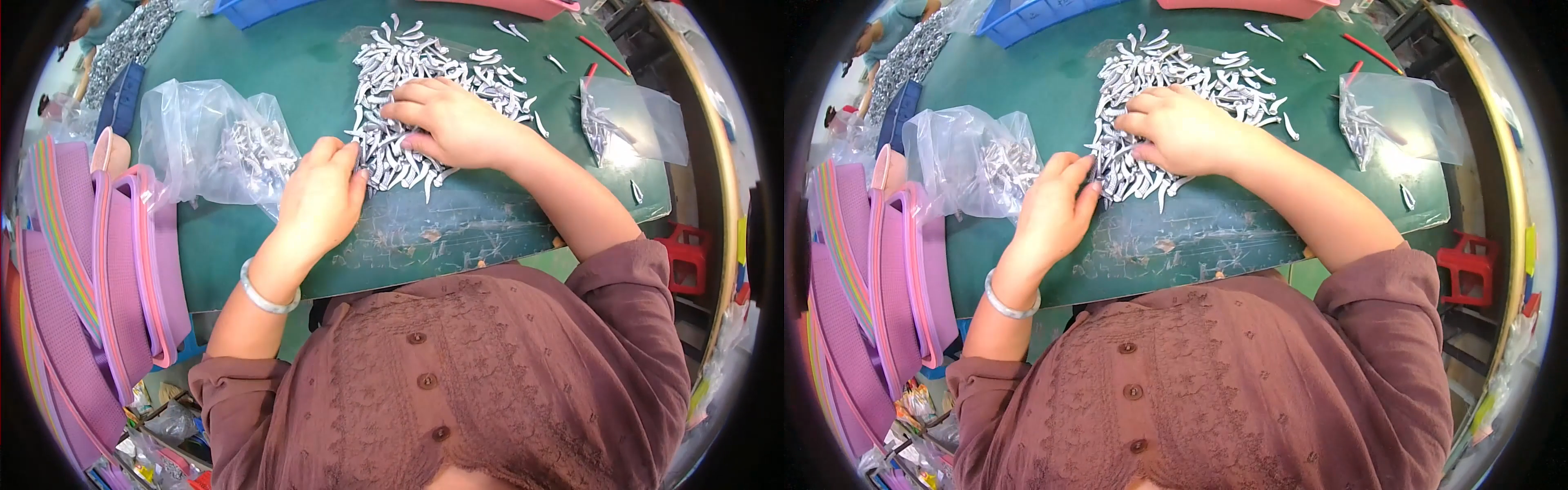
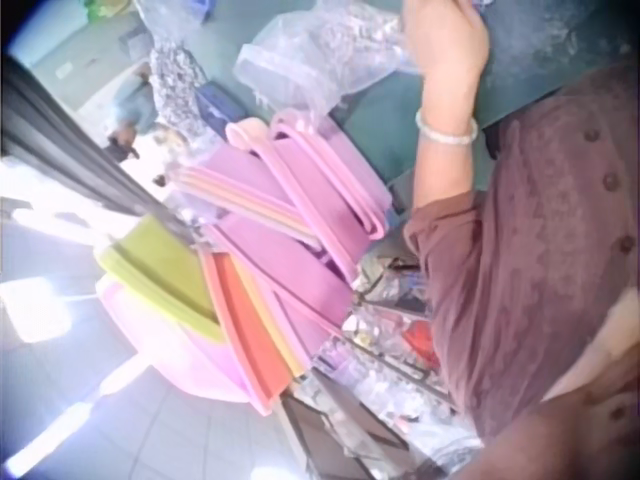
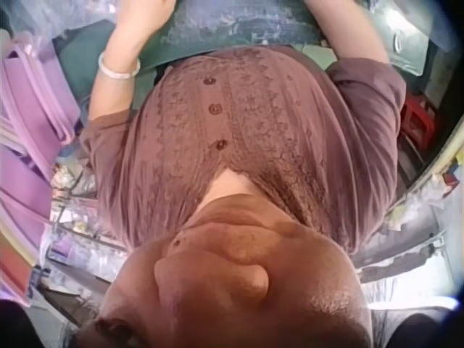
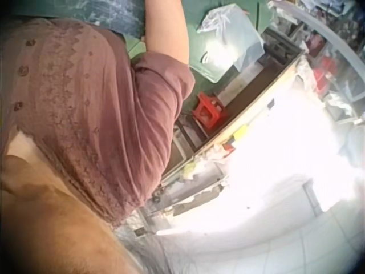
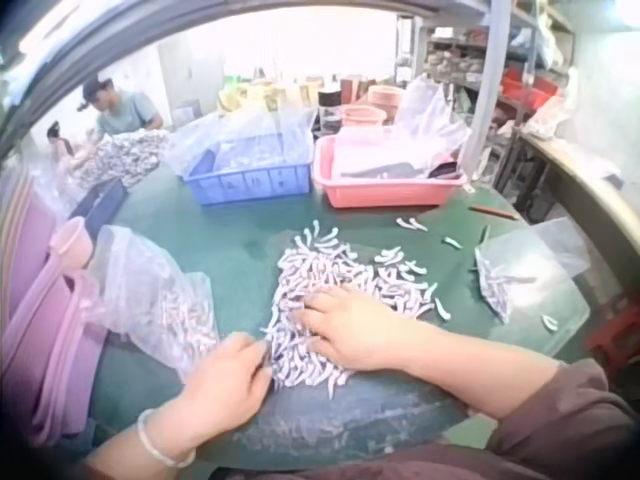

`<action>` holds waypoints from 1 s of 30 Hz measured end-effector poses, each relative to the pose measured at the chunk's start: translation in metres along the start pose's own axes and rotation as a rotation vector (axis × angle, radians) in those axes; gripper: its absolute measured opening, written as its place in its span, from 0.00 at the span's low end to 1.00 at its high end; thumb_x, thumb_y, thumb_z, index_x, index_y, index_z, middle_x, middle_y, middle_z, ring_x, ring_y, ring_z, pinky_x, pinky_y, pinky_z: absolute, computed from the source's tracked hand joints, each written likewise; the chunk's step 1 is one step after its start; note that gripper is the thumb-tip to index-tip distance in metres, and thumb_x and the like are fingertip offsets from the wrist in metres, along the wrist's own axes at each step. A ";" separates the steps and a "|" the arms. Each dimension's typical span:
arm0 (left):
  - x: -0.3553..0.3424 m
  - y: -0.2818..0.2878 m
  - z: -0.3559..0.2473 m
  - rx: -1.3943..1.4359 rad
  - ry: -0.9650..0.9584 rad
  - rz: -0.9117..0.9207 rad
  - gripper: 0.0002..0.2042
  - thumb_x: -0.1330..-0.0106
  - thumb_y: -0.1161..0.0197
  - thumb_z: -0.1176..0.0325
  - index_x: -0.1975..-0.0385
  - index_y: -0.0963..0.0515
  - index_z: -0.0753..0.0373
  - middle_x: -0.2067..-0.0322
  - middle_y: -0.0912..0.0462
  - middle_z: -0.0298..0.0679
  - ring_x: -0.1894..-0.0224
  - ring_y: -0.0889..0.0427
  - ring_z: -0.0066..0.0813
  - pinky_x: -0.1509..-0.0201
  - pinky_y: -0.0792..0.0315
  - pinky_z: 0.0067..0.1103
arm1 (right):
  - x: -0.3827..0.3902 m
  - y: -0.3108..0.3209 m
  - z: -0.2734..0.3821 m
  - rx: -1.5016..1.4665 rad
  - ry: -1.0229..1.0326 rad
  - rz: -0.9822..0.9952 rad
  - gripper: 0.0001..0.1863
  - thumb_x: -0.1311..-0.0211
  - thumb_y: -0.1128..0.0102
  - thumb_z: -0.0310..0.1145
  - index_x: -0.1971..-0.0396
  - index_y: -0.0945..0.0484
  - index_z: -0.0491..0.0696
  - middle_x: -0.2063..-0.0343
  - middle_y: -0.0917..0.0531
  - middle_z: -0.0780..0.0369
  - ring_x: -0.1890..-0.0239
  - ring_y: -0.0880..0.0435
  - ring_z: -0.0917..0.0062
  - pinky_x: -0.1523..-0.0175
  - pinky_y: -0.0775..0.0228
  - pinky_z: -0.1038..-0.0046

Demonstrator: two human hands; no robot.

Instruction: The person picks up metal parts from a pile, trims excess material using pliers, and places them into a small plastic bag.

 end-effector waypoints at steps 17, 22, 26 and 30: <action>0.011 -0.012 0.001 0.288 0.032 -0.021 0.13 0.51 0.42 0.79 0.63 0.28 0.69 0.71 0.30 0.41 0.76 0.30 0.28 0.72 0.34 0.19 | 0.025 0.005 0.023 0.016 0.078 -0.135 0.11 0.59 0.40 0.33 0.72 0.24 0.46 0.55 0.31 0.56 0.47 0.38 0.62 0.46 0.47 0.63; 0.009 -0.008 -0.005 0.307 0.078 -0.009 0.11 0.51 0.42 0.74 0.66 0.27 0.67 0.70 0.28 0.44 0.69 0.26 0.41 0.66 0.32 0.27 | 0.018 0.001 0.031 0.154 0.061 -0.083 0.11 0.60 0.41 0.32 0.74 0.24 0.43 0.55 0.30 0.56 0.47 0.38 0.64 0.46 0.47 0.63; 0.009 -0.008 -0.005 0.318 0.082 -0.027 0.11 0.51 0.41 0.74 0.67 0.27 0.67 0.70 0.28 0.43 0.69 0.26 0.40 0.66 0.32 0.26 | 0.018 -0.004 0.031 0.116 0.066 -0.100 0.10 0.63 0.43 0.27 0.75 0.26 0.40 0.57 0.30 0.56 0.48 0.38 0.63 0.47 0.46 0.64; 0.008 -0.011 -0.004 0.317 0.042 -0.050 0.10 0.51 0.41 0.74 0.68 0.27 0.67 0.70 0.28 0.43 0.69 0.26 0.39 0.65 0.32 0.26 | 0.020 -0.009 0.031 0.057 0.055 -0.129 0.11 0.63 0.46 0.26 0.74 0.25 0.41 0.60 0.28 0.56 0.50 0.35 0.66 0.49 0.45 0.66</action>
Point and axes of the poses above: each hand's wrist, its own x-axis away from the middle knuckle, its own y-axis out of the back of the hand, z = x × y, the point moved 2 cm from there along -x, towards the middle knuckle
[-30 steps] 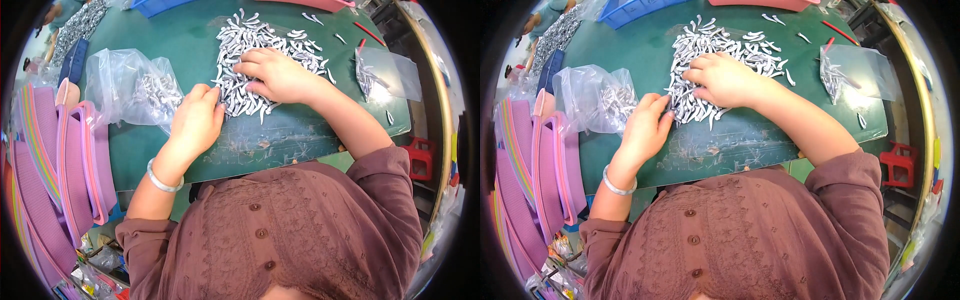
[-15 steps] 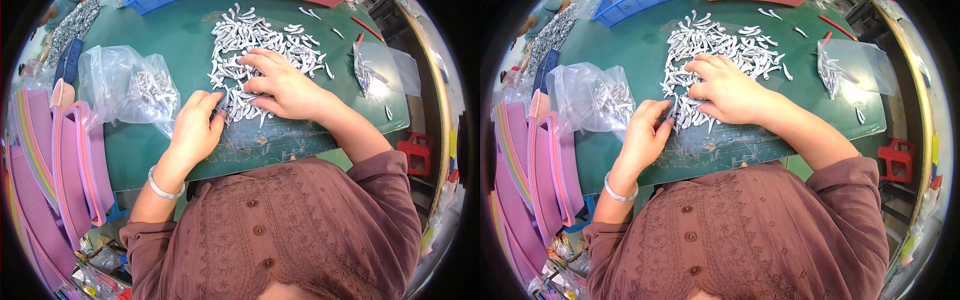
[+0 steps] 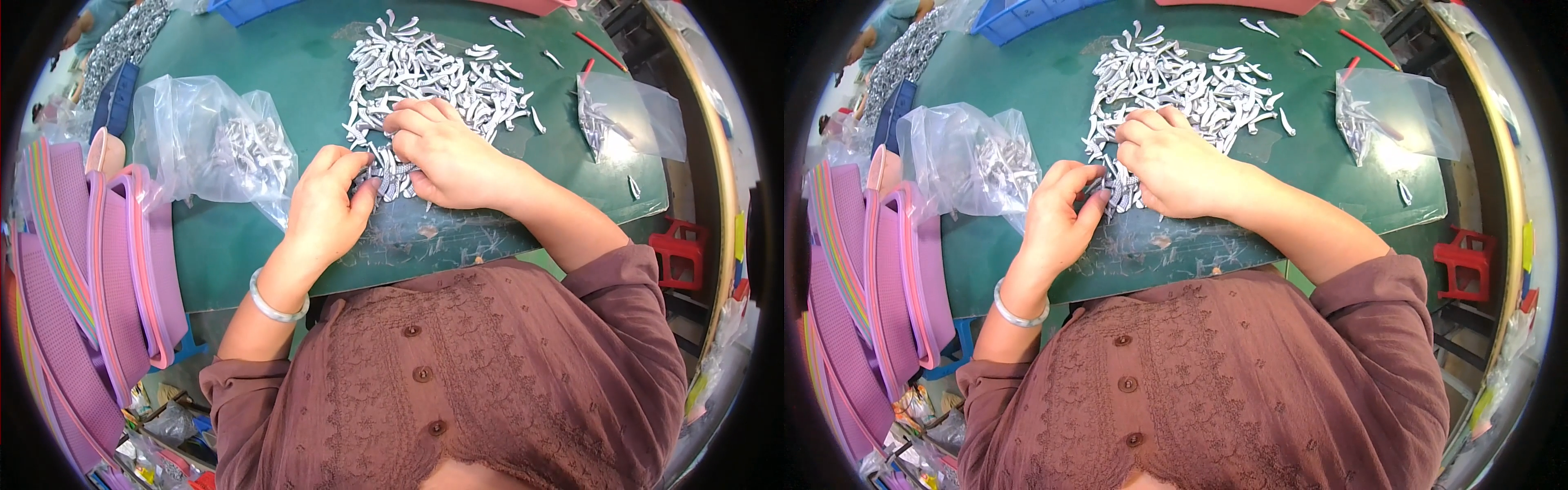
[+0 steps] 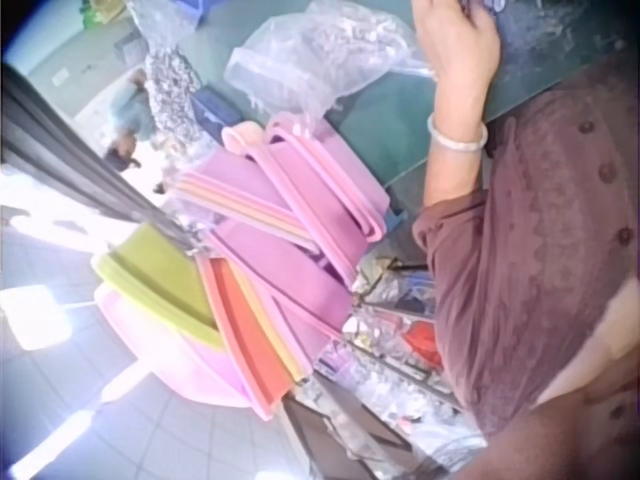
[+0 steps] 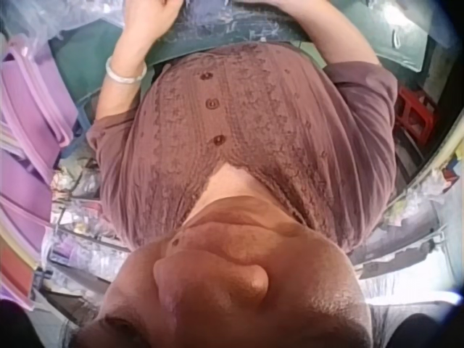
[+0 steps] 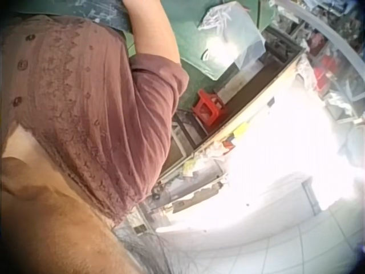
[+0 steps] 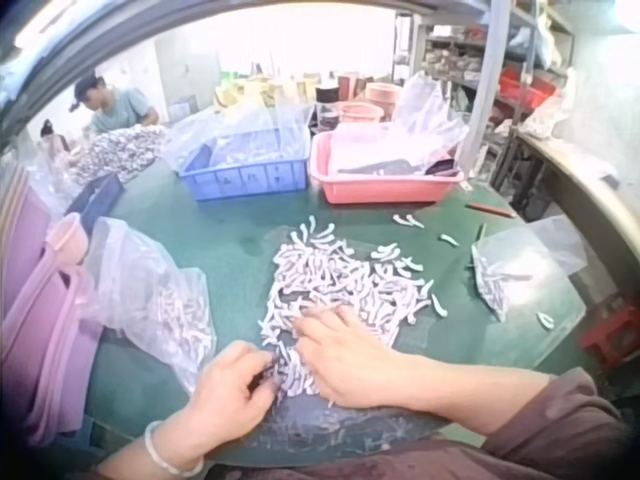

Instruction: The person picks up metal parts from a pile, trims excess material using pliers, and places them into a small plastic bag.

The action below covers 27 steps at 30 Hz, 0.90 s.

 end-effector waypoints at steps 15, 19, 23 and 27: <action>-0.005 -0.004 -0.006 0.098 -0.082 -0.066 0.10 0.52 0.39 0.78 0.69 0.26 0.67 0.73 0.28 0.38 0.75 0.28 0.24 0.73 0.33 0.16 | -0.001 0.004 -0.016 -0.559 -0.122 -0.059 0.06 0.53 0.46 0.29 0.76 0.25 0.44 0.65 0.24 0.60 0.58 0.30 0.67 0.51 0.42 0.68; -0.007 -0.006 -0.007 0.320 -0.041 -0.115 0.08 0.51 0.39 0.78 0.70 0.26 0.67 0.74 0.28 0.35 0.75 0.29 0.18 0.72 0.34 0.13 | -0.002 0.006 -0.018 -0.733 -0.154 -0.074 0.04 0.48 0.49 0.26 0.77 0.28 0.41 0.68 0.24 0.60 0.62 0.28 0.72 0.54 0.38 0.72; -0.012 -0.005 -0.013 0.398 -0.022 -0.120 0.08 0.50 0.40 0.79 0.70 0.26 0.67 0.73 0.28 0.34 0.74 0.29 0.17 0.70 0.34 0.13 | -0.002 0.011 -0.016 -0.821 -0.201 -0.026 0.05 0.46 0.50 0.26 0.77 0.28 0.41 0.68 0.24 0.61 0.62 0.28 0.74 0.54 0.38 0.72; -0.014 -0.009 -0.014 0.472 -0.017 -0.154 0.07 0.49 0.40 0.80 0.70 0.26 0.67 0.73 0.28 0.34 0.74 0.30 0.16 0.70 0.34 0.12 | 0.000 0.008 -0.018 -0.837 -0.232 -0.018 0.05 0.45 0.50 0.27 0.76 0.28 0.41 0.69 0.24 0.61 0.62 0.28 0.73 0.53 0.38 0.72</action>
Point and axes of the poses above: each hand's wrist, its own x-axis away from the middle knuckle, its own y-axis out of the back of the hand, z = x × y, the point moved 2 cm from there along -x, towards the middle knuckle
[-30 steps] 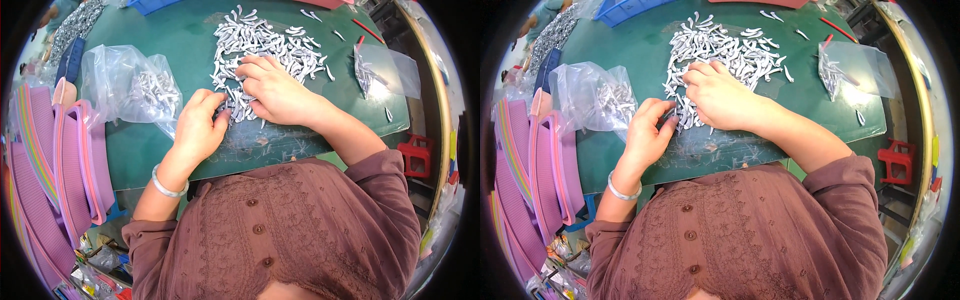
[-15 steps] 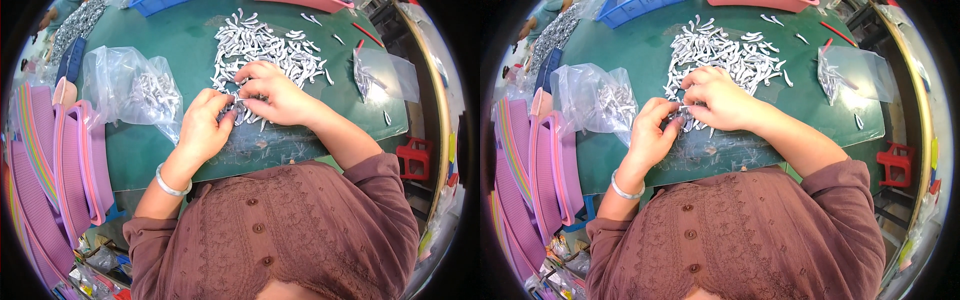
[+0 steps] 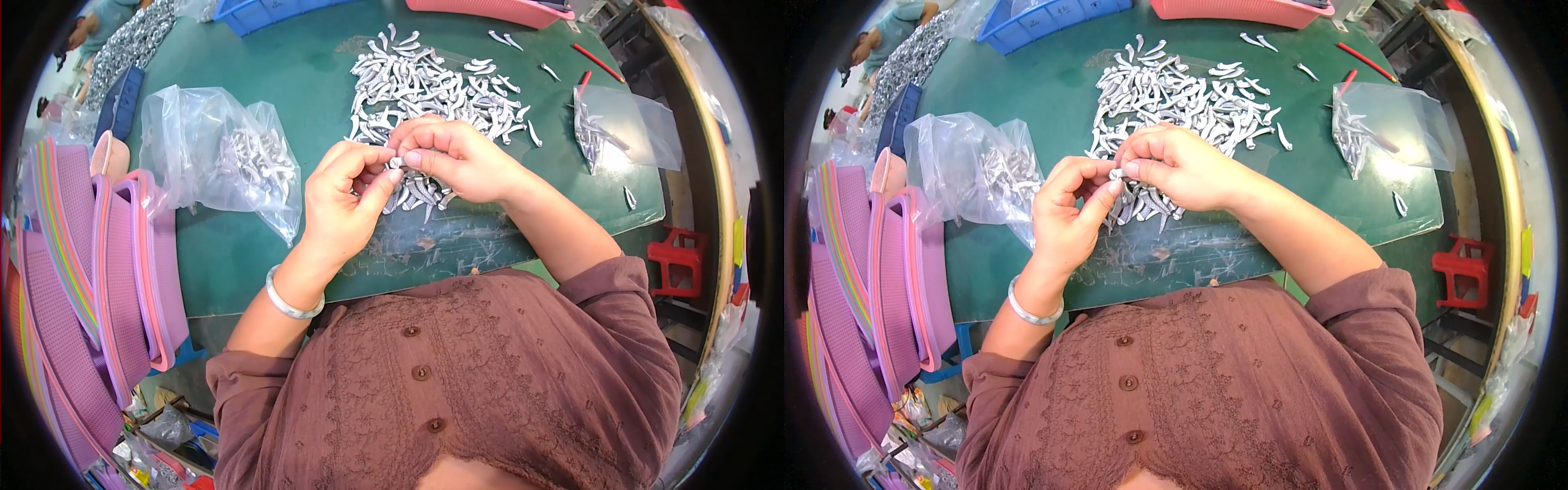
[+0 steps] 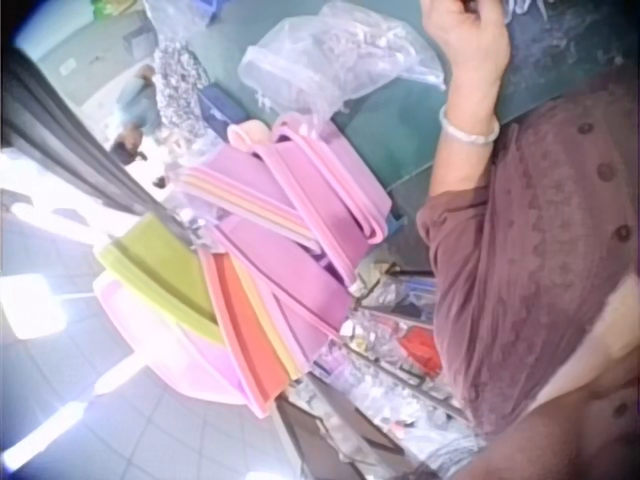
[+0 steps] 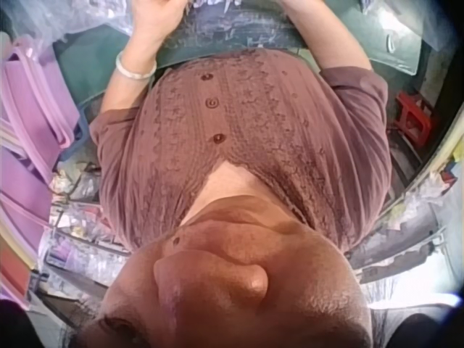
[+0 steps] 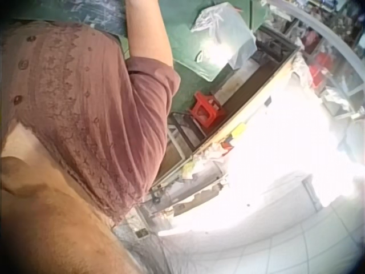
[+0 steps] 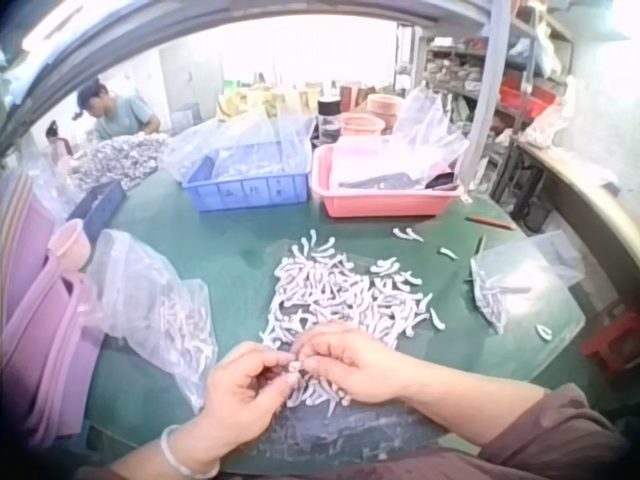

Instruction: The person picks up metal parts from a pile, trims excess material using pliers, and places them into a small plastic bag.

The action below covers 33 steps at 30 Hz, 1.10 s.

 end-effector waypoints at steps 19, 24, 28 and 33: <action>0.002 0.000 0.006 0.043 -0.024 -0.029 0.04 0.49 0.40 0.79 0.73 0.26 0.67 0.75 0.28 0.32 0.76 0.32 0.14 0.73 0.38 0.10 | 0.005 0.004 0.002 0.194 0.119 -0.028 0.06 0.52 0.45 0.30 0.76 0.24 0.43 0.65 0.24 0.60 0.57 0.30 0.69 0.46 0.47 0.68; 0.002 -0.001 0.007 0.064 -0.070 -0.071 0.05 0.51 0.38 0.78 0.75 0.26 0.67 0.79 0.29 0.32 0.79 0.31 0.15 0.77 0.37 0.11 | 0.004 0.004 0.001 0.171 0.130 -0.051 0.05 0.53 0.45 0.28 0.76 0.24 0.43 0.66 0.24 0.60 0.58 0.30 0.68 0.49 0.44 0.69; 0.003 -0.001 0.011 0.098 -0.051 -0.087 0.06 0.52 0.38 0.79 0.74 0.26 0.67 0.79 0.30 0.32 0.79 0.31 0.15 0.77 0.37 0.11 | 0.004 0.004 0.003 0.208 0.168 -0.081 0.04 0.53 0.45 0.27 0.77 0.25 0.43 0.66 0.25 0.60 0.58 0.30 0.68 0.50 0.42 0.68; 0.006 0.001 0.016 0.136 -0.003 -0.040 0.06 0.50 0.39 0.80 0.73 0.26 0.68 0.76 0.30 0.32 0.76 0.31 0.14 0.73 0.36 0.10 | 0.004 0.005 0.008 0.332 0.199 -0.098 0.04 0.56 0.45 0.22 0.76 0.27 0.43 0.65 0.25 0.61 0.55 0.31 0.66 0.50 0.41 0.67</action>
Point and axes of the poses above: each hand's wrist, its own x-axis away from the middle knuckle, its own y-axis out of the back of the hand, z = x × y, the point moved 2 cm from there along -x, towards the middle knuckle
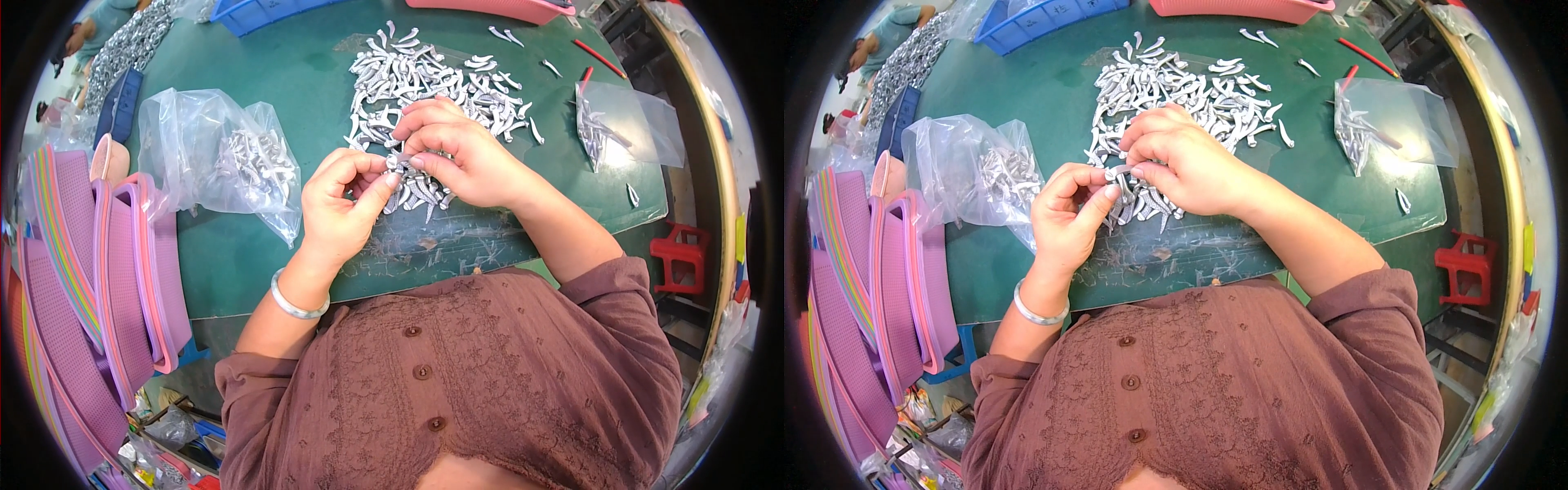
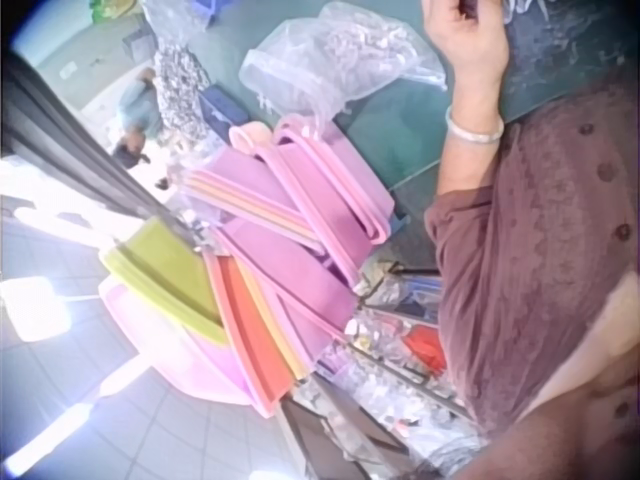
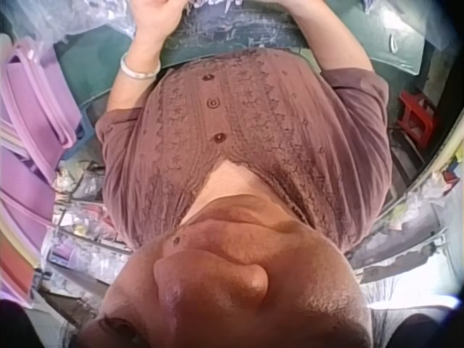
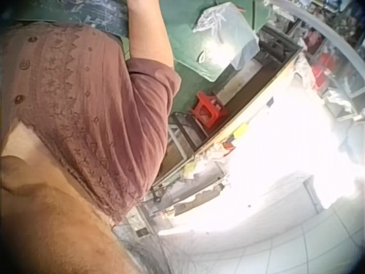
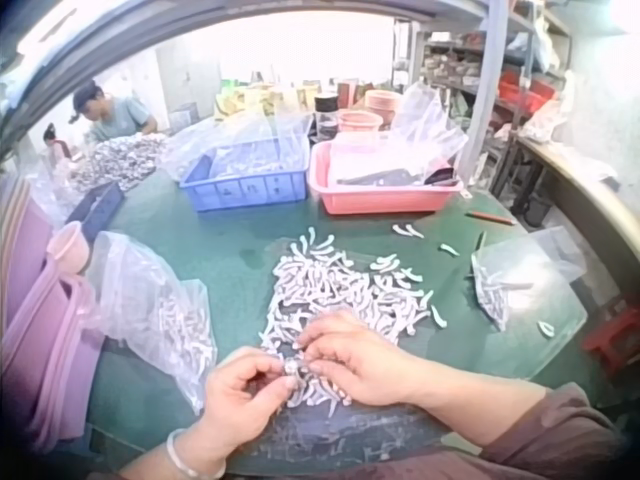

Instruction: The person picks up metal parts from a pile, trims excess material using pliers, and places them into a small plastic bag.

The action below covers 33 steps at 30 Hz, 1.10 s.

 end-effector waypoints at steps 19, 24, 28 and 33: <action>-0.002 0.001 0.005 0.107 0.066 -0.012 0.06 0.45 0.42 0.77 0.68 0.25 0.69 0.74 0.28 0.33 0.73 0.31 0.16 0.69 0.37 0.11 | 0.002 0.003 0.002 -0.074 -0.165 0.046 0.04 0.49 0.49 0.25 0.73 0.26 0.42 0.74 0.24 0.61 0.66 0.27 0.73 0.59 0.37 0.75; -0.001 0.001 0.007 0.172 0.117 -0.032 0.06 0.45 0.43 0.77 0.67 0.25 0.69 0.74 0.27 0.33 0.72 0.31 0.15 0.69 0.36 0.11 | 0.004 -0.002 -0.004 -0.355 -0.261 -0.011 0.08 0.48 0.47 0.29 0.71 0.25 0.41 0.79 0.23 0.59 0.76 0.27 0.77 0.69 0.35 0.76; 0.002 0.001 0.007 0.265 0.163 0.012 0.10 0.43 0.45 0.79 0.61 0.28 0.69 0.68 0.25 0.36 0.70 0.26 0.17 0.66 0.31 0.12 | 0.004 0.001 -0.002 -0.276 -0.242 -0.011 0.08 0.50 0.44 0.30 0.72 0.24 0.42 0.77 0.22 0.59 0.74 0.26 0.75 0.67 0.34 0.75; 0.003 -0.002 0.005 0.388 0.158 0.023 0.13 0.44 0.45 0.81 0.58 0.30 0.70 0.68 0.24 0.39 0.68 0.24 0.22 0.65 0.27 0.16 | 0.001 0.003 0.003 -0.113 -0.138 -0.069 0.05 0.54 0.42 0.27 0.75 0.24 0.43 0.77 0.23 0.61 0.70 0.26 0.73 0.63 0.35 0.74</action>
Point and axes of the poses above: each hand's wrist, its own x-axis away from the middle knuckle, its own y-axis out of the back of the hand, z = x × y, the point moved 2 cm from there along -x, towards the middle knuckle
